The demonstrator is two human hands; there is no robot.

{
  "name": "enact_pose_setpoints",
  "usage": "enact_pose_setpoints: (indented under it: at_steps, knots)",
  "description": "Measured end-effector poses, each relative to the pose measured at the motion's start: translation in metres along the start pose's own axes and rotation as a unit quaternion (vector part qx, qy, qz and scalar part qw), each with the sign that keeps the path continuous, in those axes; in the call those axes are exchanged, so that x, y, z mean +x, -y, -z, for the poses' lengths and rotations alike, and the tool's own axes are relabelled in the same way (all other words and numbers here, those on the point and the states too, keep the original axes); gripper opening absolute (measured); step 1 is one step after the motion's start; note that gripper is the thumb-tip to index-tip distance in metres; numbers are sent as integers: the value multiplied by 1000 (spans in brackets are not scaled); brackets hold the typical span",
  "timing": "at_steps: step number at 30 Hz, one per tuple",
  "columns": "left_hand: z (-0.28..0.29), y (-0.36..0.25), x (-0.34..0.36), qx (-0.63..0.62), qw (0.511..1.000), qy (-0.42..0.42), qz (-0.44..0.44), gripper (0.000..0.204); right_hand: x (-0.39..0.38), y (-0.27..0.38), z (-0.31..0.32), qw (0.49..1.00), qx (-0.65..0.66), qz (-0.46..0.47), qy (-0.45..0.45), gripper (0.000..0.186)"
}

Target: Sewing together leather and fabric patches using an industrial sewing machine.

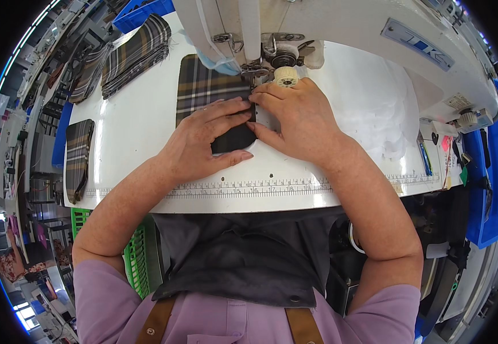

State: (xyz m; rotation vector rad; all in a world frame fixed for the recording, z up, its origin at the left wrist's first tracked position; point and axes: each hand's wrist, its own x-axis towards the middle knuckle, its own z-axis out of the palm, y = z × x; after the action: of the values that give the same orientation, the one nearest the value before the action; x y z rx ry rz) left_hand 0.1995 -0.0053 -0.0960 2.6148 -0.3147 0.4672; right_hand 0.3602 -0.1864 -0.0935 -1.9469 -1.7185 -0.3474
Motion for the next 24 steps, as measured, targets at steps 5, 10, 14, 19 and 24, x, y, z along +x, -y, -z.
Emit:
enact_pose_setpoints:
  at_steps: [5, 10, 14, 19, 24]
  knots:
    - [2, 12, 10, -82, 996, -4, 23, 27, 2, 2, 0, 1000, 11, -9, -4, 35]
    - [2, 34, 24, -82, 997, -17, -2, 18, 2, 2, -1, 1000, 5, -3, -15, 34]
    - [3, 48, 33, -67, 997, -29, -20, 18, 1, 2, -1, 1000, -7, -4, -9, 33]
    - [2, 52, 42, -33, 999, -32, -10, 18, 2, 4, -1, 1000, -16, -4, -16, 34]
    - [2, 44, 38, -5, 999, -40, -9, 21, 1, 2, -1, 1000, -12, -11, -17, 33]
